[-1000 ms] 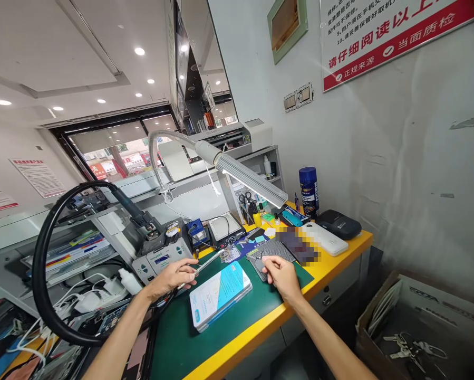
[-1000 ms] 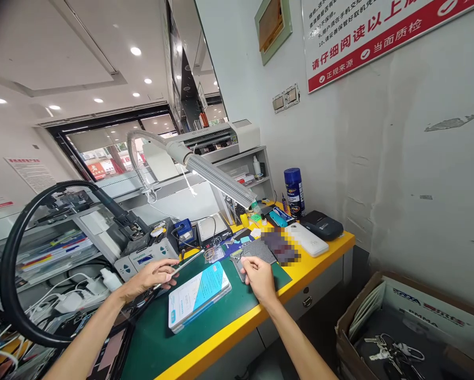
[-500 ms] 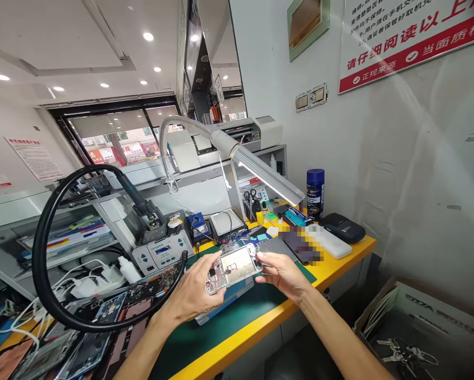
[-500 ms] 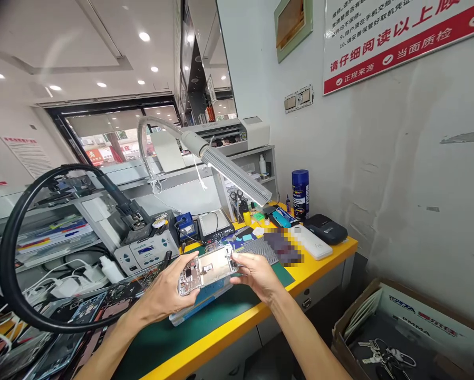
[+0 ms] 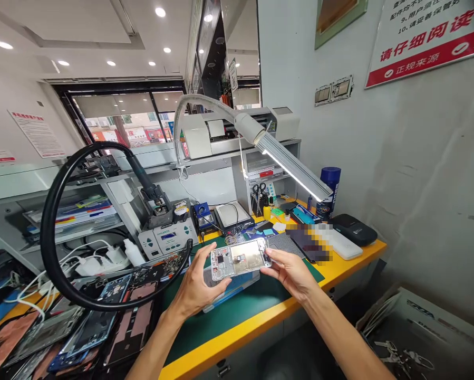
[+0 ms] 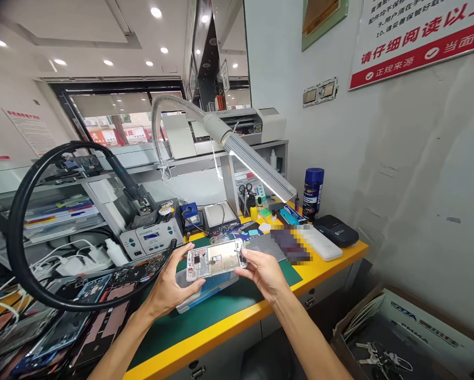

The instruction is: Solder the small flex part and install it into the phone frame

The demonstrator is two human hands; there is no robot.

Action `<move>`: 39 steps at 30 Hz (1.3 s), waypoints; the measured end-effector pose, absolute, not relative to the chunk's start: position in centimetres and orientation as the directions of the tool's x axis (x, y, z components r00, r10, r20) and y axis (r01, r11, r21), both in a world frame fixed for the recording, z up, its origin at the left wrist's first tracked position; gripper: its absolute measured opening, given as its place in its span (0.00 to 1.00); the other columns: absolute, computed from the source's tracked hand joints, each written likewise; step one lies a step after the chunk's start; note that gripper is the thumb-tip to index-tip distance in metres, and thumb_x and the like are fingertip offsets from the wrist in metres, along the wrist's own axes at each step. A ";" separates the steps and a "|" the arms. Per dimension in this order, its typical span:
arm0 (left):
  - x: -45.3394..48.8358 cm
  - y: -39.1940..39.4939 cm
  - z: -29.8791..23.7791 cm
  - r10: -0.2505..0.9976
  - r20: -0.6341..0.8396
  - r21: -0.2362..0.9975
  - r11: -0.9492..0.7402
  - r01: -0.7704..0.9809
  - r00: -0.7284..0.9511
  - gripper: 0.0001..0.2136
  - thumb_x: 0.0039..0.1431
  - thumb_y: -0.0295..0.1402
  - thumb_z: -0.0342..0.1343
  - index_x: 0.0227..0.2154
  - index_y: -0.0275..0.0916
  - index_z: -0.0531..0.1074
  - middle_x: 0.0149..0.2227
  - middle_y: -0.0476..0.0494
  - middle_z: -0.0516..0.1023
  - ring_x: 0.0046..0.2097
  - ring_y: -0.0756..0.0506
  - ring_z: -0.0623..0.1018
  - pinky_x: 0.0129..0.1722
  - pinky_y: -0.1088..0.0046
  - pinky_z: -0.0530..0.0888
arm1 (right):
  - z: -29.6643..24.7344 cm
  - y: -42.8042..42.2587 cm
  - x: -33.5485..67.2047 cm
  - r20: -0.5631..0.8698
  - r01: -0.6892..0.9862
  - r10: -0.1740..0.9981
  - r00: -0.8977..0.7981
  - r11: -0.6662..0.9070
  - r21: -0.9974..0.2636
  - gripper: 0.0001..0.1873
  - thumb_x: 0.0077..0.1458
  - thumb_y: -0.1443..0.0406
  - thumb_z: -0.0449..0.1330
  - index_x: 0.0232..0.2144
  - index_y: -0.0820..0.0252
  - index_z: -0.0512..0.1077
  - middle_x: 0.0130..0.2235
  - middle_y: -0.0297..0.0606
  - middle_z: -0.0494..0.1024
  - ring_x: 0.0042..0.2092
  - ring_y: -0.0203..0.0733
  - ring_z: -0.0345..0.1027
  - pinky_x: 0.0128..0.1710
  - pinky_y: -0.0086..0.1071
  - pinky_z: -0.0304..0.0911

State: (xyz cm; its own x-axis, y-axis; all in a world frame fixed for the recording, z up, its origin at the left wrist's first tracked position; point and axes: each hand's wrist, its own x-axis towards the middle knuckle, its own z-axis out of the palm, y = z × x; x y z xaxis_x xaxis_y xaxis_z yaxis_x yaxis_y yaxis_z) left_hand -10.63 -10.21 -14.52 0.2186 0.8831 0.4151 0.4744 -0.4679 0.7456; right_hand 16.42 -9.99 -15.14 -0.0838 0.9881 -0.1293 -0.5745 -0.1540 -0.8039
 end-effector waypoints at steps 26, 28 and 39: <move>-10.7 -7.3 -14.0 0.981 -0.101 0.842 0.174 -0.511 0.168 0.11 0.66 0.35 0.59 0.47 0.35 0.74 0.45 0.42 0.79 0.40 0.46 0.80 0.39 0.65 0.81 | -12.0 -6.1 16.0 -0.032 -0.149 0.991 -0.130 -0.052 -0.988 0.16 0.50 0.56 0.74 0.34 0.63 0.81 0.32 0.41 0.81 0.32 0.42 0.76 0.28 0.30 0.72; -10.5 -7.3 -13.9 0.982 -0.101 0.792 0.175 -0.585 0.157 0.11 0.66 0.33 0.59 0.48 0.34 0.75 0.48 0.39 0.80 0.43 0.44 0.81 0.42 0.61 0.81 | -11.7 -6.3 15.1 -0.040 -0.079 0.972 -0.232 -0.060 -0.995 0.16 0.48 0.55 0.75 0.32 0.63 0.82 0.29 0.40 0.80 0.30 0.42 0.75 0.28 0.32 0.71; -10.4 -6.9 -13.9 0.971 -0.197 0.551 0.226 -0.803 0.137 0.10 0.65 0.27 0.55 0.45 0.32 0.79 0.46 0.37 0.85 0.45 0.40 0.84 0.52 0.51 0.80 | -13.7 -5.5 8.5 -0.103 -0.102 0.932 -0.349 -0.147 -0.984 0.13 0.48 0.58 0.74 0.32 0.60 0.80 0.28 0.32 0.76 0.27 0.33 0.67 0.26 0.27 0.64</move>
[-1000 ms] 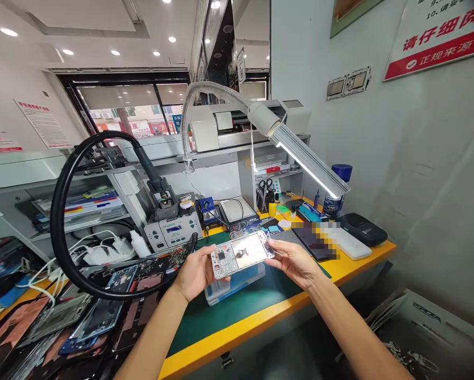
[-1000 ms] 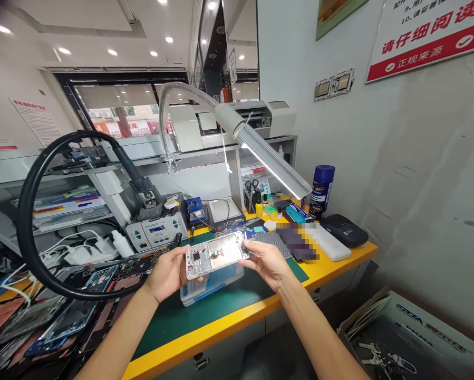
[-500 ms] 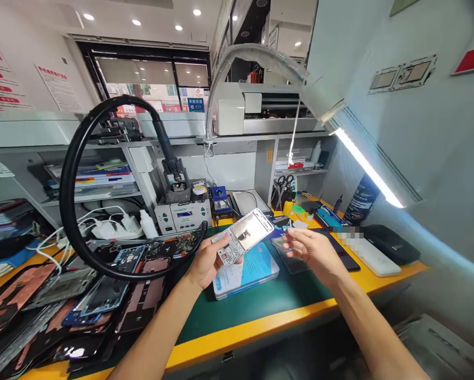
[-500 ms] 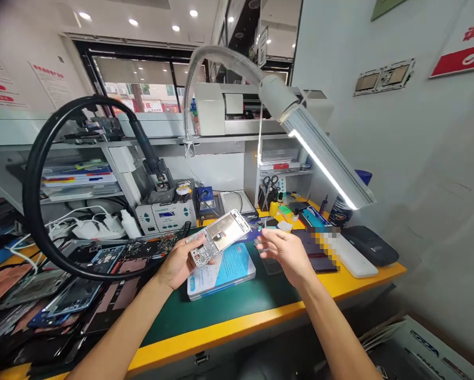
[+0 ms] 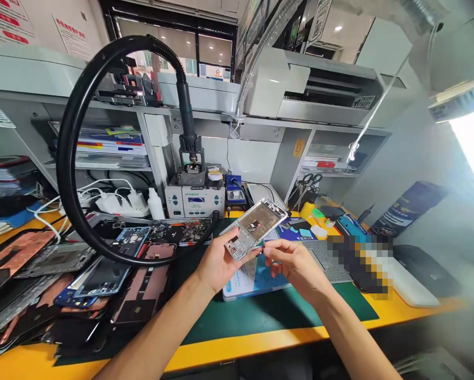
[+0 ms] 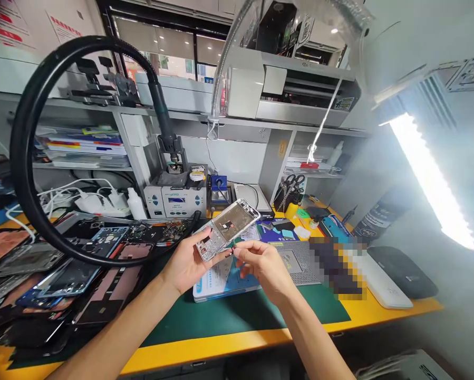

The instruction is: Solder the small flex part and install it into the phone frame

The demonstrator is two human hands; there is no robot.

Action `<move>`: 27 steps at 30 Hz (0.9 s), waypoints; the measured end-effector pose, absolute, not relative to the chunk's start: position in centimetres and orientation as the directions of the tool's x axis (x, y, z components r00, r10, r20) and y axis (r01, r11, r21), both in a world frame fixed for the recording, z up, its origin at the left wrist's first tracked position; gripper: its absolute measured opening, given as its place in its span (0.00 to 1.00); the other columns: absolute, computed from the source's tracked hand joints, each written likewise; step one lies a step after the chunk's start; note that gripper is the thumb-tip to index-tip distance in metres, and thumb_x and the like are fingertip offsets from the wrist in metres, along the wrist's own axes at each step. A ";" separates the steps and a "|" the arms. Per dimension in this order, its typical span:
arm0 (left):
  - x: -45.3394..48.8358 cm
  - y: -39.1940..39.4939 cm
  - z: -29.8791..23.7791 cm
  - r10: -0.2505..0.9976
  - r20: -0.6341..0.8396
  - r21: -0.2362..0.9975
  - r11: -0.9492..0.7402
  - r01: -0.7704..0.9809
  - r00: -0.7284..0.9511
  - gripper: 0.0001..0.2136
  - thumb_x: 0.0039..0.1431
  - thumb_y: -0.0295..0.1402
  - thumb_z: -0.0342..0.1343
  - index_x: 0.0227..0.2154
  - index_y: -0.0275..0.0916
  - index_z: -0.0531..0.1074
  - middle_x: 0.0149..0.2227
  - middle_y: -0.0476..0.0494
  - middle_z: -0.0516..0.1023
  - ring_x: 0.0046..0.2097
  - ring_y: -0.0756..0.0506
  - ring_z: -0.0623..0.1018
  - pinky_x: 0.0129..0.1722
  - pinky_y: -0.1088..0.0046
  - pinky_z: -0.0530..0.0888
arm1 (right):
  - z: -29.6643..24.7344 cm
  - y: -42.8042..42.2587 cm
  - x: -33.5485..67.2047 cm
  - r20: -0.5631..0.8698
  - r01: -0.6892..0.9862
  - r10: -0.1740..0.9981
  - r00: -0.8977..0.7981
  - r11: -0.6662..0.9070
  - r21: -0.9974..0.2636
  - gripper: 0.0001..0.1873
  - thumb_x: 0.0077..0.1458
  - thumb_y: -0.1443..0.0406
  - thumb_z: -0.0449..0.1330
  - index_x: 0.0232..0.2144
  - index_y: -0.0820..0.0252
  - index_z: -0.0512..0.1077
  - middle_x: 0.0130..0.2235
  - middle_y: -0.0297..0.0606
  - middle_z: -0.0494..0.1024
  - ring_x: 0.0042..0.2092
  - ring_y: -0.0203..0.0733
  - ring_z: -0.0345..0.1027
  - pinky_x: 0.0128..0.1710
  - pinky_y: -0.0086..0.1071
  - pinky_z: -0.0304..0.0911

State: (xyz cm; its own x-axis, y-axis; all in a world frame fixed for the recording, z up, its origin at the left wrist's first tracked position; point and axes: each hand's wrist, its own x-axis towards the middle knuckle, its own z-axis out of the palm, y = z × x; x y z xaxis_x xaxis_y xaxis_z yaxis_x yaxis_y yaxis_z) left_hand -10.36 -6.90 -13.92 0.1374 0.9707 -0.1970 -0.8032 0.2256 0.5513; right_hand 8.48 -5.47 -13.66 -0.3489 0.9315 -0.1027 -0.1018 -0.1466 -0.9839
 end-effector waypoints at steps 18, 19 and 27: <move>-12.3 -5.6 -13.6 0.975 -0.224 0.577 0.118 -0.808 -0.017 0.10 0.62 0.25 0.57 0.44 0.29 0.79 0.46 0.33 0.84 0.40 0.42 0.84 0.42 0.58 0.85 | -12.9 -6.0 6.8 -0.122 -0.241 0.931 -0.343 -0.213 -0.947 0.14 0.51 0.60 0.73 0.28 0.60 0.72 0.32 0.35 0.81 0.30 0.38 0.77 0.27 0.27 0.67; -12.3 -5.5 -13.6 0.974 -0.226 0.583 0.124 -0.803 -0.014 0.10 0.61 0.25 0.58 0.44 0.29 0.79 0.46 0.33 0.84 0.40 0.41 0.84 0.42 0.59 0.85 | -12.9 -6.0 6.8 -0.117 -0.239 0.934 -0.337 -0.205 -0.949 0.14 0.51 0.60 0.73 0.28 0.60 0.73 0.30 0.34 0.79 0.28 0.35 0.75 0.26 0.26 0.67; -12.0 -5.9 -13.7 0.981 -0.192 0.639 0.131 -0.758 0.007 0.10 0.60 0.26 0.59 0.43 0.31 0.80 0.43 0.34 0.85 0.41 0.40 0.84 0.38 0.65 0.84 | -11.1 -5.3 7.3 -0.053 -0.182 0.932 -0.360 -0.126 -0.975 0.16 0.48 0.62 0.75 0.30 0.58 0.71 0.24 0.31 0.78 0.23 0.38 0.75 0.20 0.27 0.68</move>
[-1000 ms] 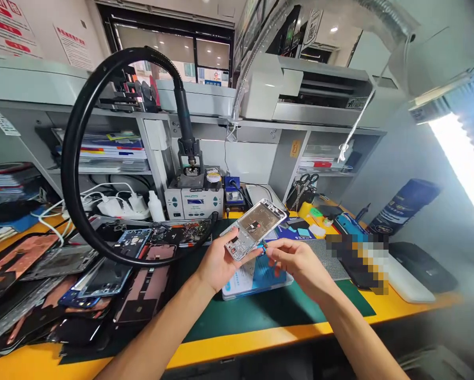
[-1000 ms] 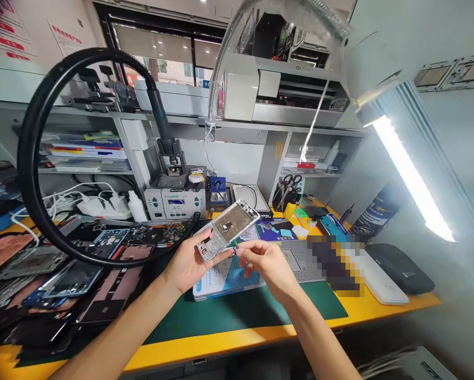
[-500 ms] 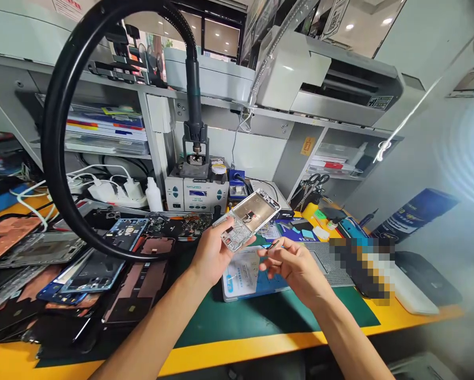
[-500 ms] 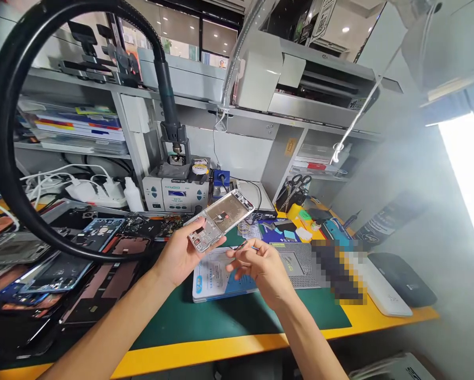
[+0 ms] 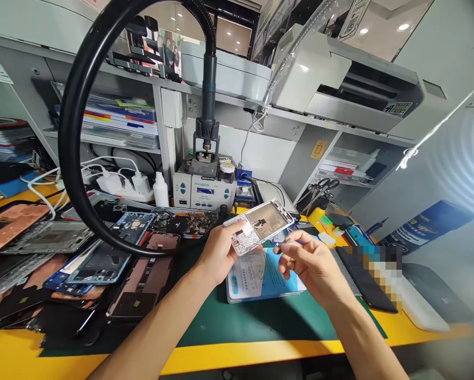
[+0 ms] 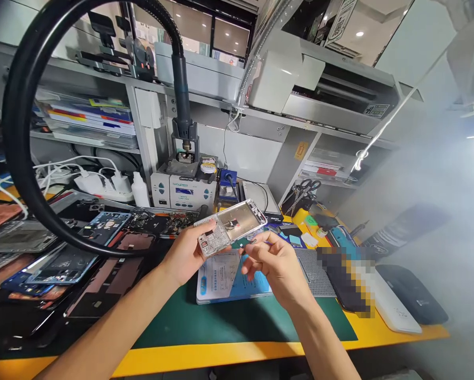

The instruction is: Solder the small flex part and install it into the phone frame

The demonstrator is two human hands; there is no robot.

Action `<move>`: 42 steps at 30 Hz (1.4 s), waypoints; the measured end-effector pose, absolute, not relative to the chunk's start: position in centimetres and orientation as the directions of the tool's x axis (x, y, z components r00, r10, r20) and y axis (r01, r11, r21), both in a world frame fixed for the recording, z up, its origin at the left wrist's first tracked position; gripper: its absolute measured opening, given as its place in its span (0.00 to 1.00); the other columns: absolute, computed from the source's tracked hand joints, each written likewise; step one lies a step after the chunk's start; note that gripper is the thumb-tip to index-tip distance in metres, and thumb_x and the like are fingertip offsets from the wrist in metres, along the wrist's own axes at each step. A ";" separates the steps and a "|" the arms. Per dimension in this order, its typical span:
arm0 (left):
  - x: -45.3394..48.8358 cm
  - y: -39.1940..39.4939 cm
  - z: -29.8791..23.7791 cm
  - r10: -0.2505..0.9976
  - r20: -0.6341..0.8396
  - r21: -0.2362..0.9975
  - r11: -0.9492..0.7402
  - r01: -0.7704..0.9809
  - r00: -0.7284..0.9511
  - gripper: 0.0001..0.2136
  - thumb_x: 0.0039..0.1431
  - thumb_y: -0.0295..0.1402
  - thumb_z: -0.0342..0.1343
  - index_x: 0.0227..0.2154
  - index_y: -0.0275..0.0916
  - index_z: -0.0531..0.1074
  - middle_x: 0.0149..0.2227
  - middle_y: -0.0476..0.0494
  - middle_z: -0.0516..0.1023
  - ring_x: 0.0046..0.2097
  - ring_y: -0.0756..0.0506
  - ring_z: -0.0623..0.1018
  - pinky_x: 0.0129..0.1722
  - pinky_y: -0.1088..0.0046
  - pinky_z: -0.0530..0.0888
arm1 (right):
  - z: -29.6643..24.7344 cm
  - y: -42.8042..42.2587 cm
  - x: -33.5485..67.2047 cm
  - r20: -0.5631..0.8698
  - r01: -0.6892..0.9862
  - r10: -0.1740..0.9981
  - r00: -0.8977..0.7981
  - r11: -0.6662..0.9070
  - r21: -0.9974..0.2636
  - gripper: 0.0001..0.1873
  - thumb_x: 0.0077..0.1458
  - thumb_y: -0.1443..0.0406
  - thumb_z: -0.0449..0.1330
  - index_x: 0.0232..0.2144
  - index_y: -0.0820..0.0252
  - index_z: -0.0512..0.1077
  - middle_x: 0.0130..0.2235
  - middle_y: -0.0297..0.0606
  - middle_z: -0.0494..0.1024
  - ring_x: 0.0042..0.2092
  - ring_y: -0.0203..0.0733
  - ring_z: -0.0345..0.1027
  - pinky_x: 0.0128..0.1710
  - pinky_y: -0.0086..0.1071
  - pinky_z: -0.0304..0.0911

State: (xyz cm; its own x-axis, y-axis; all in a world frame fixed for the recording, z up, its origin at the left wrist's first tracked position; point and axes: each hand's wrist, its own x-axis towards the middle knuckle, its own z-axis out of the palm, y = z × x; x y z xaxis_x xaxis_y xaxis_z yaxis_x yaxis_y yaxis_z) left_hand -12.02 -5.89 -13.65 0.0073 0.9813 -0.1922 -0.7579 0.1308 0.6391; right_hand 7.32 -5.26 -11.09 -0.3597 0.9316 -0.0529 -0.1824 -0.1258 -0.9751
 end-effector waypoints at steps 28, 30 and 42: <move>-11.8 -5.4 -14.2 0.938 -0.346 0.693 0.258 -0.673 0.003 0.13 0.57 0.30 0.63 0.44 0.30 0.82 0.43 0.31 0.84 0.37 0.39 0.83 0.31 0.65 0.83 | -12.2 -1.2 7.7 -0.124 0.100 0.861 -0.493 -0.086 -0.991 0.17 0.53 0.53 0.72 0.40 0.59 0.85 0.25 0.39 0.82 0.16 0.34 0.69 0.14 0.24 0.64; -11.6 -5.4 -14.2 0.939 -0.343 0.689 0.221 -0.690 -0.041 0.12 0.57 0.30 0.62 0.43 0.31 0.82 0.44 0.32 0.84 0.39 0.38 0.83 0.32 0.65 0.83 | -12.4 -1.1 7.9 -0.091 0.075 0.885 -0.456 -0.064 -0.995 0.17 0.52 0.53 0.72 0.40 0.59 0.85 0.25 0.39 0.82 0.16 0.35 0.70 0.15 0.26 0.65; -10.8 -5.4 -14.0 0.927 -0.369 0.525 0.148 -0.838 -0.067 0.13 0.52 0.23 0.59 0.42 0.35 0.79 0.42 0.37 0.84 0.45 0.37 0.83 0.47 0.59 0.79 | -13.6 -1.5 6.7 0.049 -0.040 0.977 -0.208 0.041 -0.998 0.13 0.52 0.53 0.72 0.32 0.55 0.83 0.31 0.42 0.83 0.31 0.43 0.76 0.32 0.35 0.74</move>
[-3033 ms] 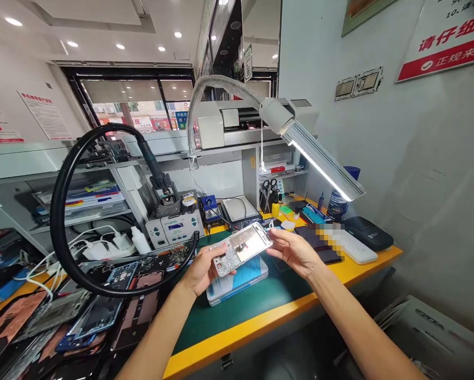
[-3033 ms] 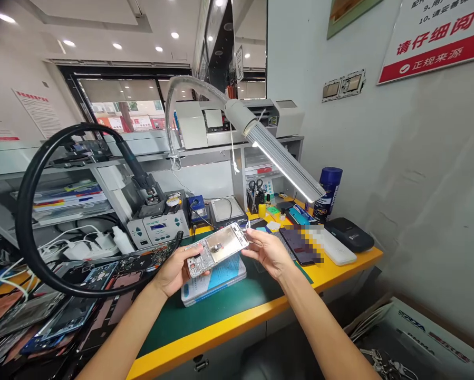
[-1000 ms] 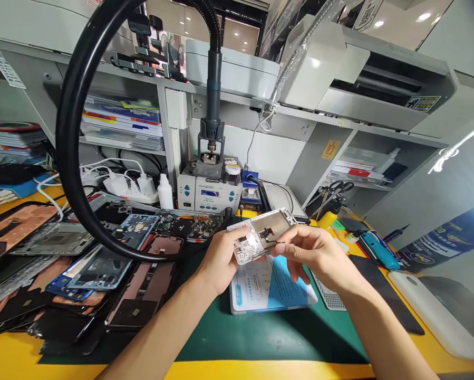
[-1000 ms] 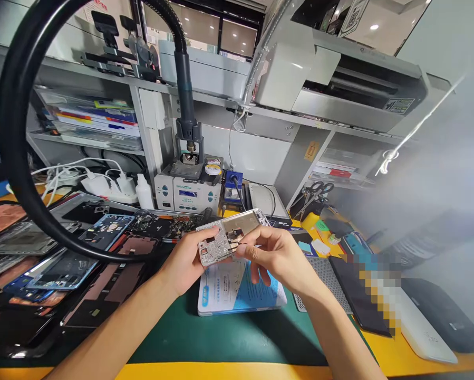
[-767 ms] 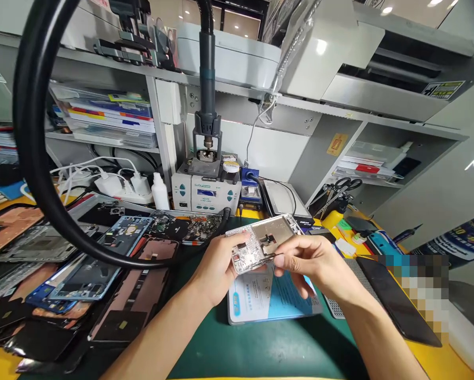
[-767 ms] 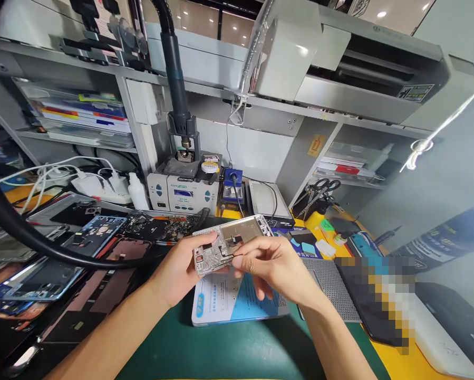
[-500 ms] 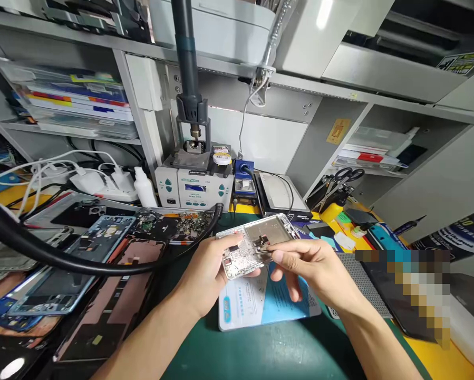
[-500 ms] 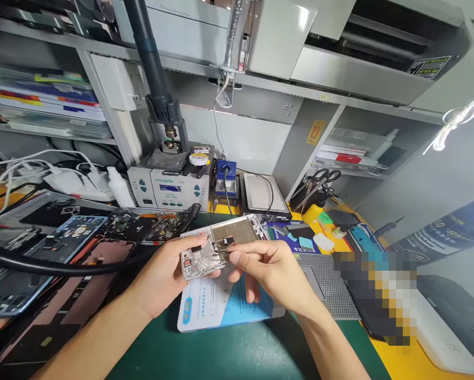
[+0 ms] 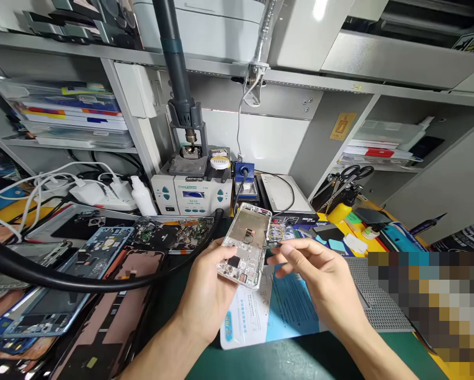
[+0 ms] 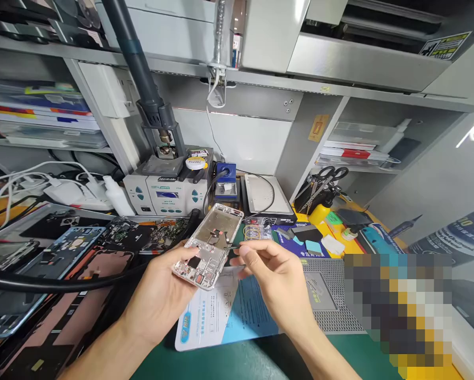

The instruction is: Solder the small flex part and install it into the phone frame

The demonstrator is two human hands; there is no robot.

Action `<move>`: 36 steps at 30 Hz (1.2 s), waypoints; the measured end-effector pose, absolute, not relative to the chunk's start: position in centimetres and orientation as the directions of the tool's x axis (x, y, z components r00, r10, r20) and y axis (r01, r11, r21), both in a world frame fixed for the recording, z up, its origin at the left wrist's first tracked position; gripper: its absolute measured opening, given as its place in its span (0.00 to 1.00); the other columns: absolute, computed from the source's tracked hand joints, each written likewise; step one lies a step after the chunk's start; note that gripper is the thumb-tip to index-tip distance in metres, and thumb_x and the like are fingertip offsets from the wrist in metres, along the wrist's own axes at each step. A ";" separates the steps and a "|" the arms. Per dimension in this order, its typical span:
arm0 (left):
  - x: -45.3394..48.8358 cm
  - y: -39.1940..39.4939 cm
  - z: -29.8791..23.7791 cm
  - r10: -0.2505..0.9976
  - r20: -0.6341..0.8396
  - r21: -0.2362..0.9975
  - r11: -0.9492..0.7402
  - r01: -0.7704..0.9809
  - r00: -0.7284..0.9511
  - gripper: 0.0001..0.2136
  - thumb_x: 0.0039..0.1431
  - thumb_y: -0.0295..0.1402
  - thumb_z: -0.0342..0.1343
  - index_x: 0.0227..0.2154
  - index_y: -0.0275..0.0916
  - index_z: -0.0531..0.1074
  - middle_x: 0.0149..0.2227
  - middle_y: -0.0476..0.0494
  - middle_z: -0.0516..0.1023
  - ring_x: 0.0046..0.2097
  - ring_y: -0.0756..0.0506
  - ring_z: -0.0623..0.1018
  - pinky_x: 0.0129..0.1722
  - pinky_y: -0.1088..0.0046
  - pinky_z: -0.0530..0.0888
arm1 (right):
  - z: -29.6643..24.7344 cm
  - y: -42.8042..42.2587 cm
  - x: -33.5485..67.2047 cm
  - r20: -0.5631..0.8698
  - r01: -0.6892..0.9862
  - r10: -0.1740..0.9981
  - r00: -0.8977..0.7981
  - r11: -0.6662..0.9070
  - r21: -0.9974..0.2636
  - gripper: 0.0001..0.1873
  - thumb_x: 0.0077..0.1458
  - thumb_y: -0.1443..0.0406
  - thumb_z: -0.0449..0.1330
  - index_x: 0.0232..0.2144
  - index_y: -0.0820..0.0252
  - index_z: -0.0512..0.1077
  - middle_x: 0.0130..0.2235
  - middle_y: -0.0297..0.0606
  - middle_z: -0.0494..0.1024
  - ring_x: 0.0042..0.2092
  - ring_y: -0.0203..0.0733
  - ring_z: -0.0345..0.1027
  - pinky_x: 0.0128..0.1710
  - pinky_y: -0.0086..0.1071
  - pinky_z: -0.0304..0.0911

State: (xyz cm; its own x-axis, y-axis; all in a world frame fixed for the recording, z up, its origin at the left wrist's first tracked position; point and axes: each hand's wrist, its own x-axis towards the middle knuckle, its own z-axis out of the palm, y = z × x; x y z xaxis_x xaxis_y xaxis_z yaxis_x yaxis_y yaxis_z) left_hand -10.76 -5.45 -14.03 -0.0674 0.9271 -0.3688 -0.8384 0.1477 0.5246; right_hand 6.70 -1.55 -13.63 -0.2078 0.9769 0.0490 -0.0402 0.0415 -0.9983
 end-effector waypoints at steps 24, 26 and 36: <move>-7.4 -8.7 -14.2 0.952 -0.294 0.746 0.285 -0.602 0.086 0.18 0.59 0.46 0.63 0.43 0.37 0.80 0.33 0.44 0.80 0.32 0.46 0.76 0.32 0.73 0.71 | -13.3 -0.8 7.3 0.121 -0.166 0.933 -0.339 0.067 -0.984 0.16 0.50 0.52 0.73 0.29 0.58 0.79 0.28 0.38 0.81 0.29 0.39 0.69 0.32 0.32 0.62; -7.6 -8.3 -14.4 0.953 -0.302 0.758 0.262 -0.597 0.036 0.16 0.60 0.44 0.62 0.41 0.35 0.80 0.32 0.43 0.80 0.32 0.46 0.77 0.32 0.73 0.72 | -13.6 -0.6 7.3 0.127 -0.169 0.935 -0.331 0.073 -0.983 0.15 0.49 0.52 0.73 0.30 0.57 0.80 0.29 0.37 0.81 0.30 0.38 0.69 0.33 0.32 0.63; -7.8 -8.0 -15.0 0.935 -0.260 0.857 0.108 -0.503 -0.241 0.27 0.55 0.48 0.66 0.52 0.36 0.76 0.35 0.39 0.84 0.35 0.39 0.83 0.24 0.73 0.74 | -14.3 -0.7 7.2 0.175 -0.096 0.975 -0.138 0.162 -0.982 0.14 0.54 0.52 0.70 0.35 0.55 0.84 0.37 0.42 0.86 0.42 0.49 0.77 0.43 0.37 0.67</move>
